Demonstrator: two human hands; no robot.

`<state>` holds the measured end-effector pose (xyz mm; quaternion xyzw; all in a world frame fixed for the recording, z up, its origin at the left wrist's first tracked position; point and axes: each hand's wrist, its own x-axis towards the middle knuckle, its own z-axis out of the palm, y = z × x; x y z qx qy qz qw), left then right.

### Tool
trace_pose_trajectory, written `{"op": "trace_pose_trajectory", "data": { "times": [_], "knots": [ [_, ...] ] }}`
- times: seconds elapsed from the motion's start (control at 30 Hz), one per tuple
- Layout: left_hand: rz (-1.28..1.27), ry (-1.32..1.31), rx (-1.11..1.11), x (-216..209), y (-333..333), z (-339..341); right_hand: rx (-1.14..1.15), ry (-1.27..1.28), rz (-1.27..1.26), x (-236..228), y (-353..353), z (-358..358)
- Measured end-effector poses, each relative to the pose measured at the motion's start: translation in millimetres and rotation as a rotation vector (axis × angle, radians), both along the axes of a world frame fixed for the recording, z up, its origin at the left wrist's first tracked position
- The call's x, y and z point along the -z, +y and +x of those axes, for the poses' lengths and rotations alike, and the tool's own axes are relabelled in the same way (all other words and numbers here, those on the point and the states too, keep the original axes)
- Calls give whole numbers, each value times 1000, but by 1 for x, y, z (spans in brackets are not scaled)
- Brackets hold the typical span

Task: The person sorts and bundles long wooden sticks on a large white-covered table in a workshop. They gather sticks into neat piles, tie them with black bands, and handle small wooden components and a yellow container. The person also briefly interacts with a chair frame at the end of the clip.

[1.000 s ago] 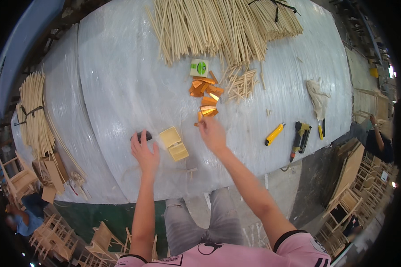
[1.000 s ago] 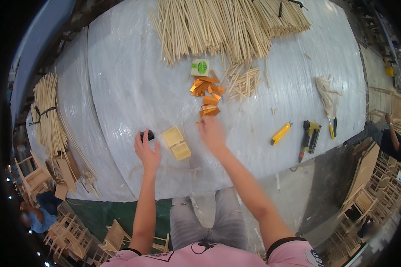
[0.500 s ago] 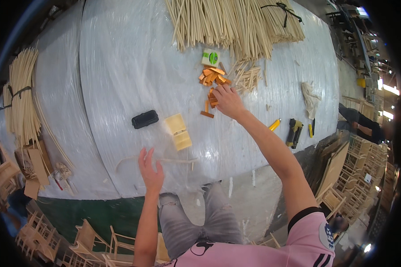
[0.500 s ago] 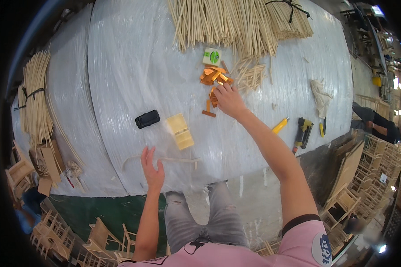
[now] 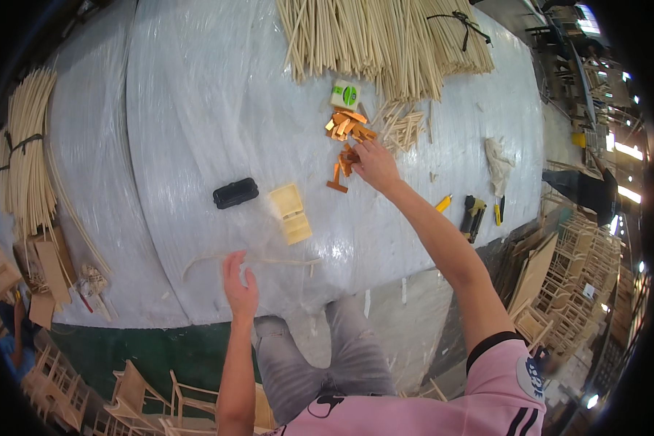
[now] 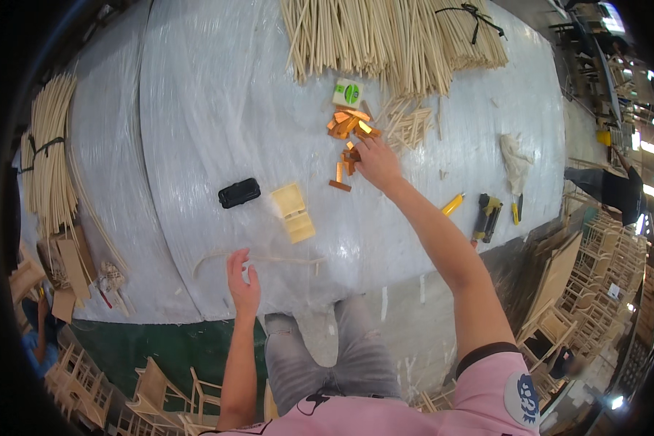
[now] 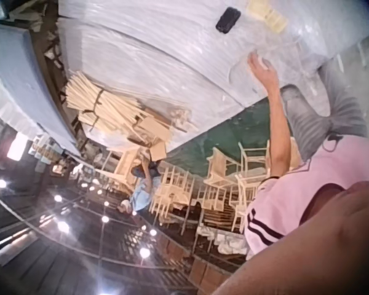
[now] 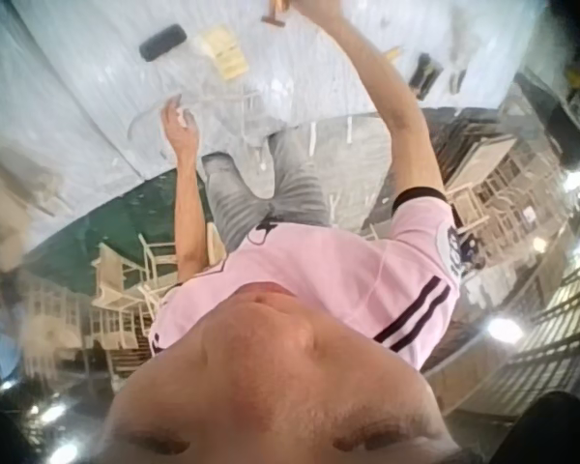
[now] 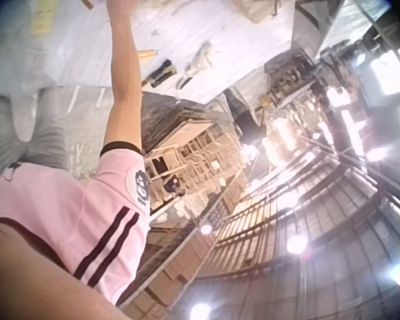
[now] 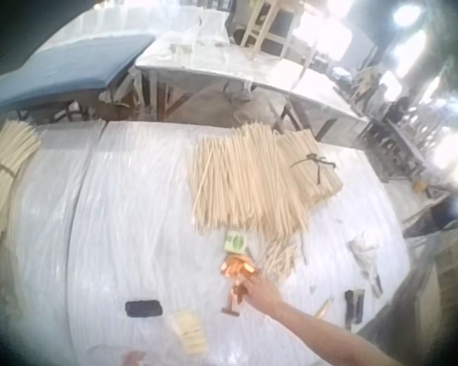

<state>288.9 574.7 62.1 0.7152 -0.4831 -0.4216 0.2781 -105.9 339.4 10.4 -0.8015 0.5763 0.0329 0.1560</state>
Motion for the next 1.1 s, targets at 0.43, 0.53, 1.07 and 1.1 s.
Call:
{"op": "trace_pose_trajectory", "data": {
  "times": [0.43,0.53,1.07,1.1],
  "knots": [
    [-142,64,103,-3,-26,-61,504,-114,31,10,3,28],
    [-166,54,131,-8,-36,-67,447,-156,-46,16,9,35],
    [-168,94,181,-11,-46,-80,570,-31,-53,12,32,44],
    [-154,98,181,-10,-45,-80,560,-26,-77,9,33,46]
  ]
}}
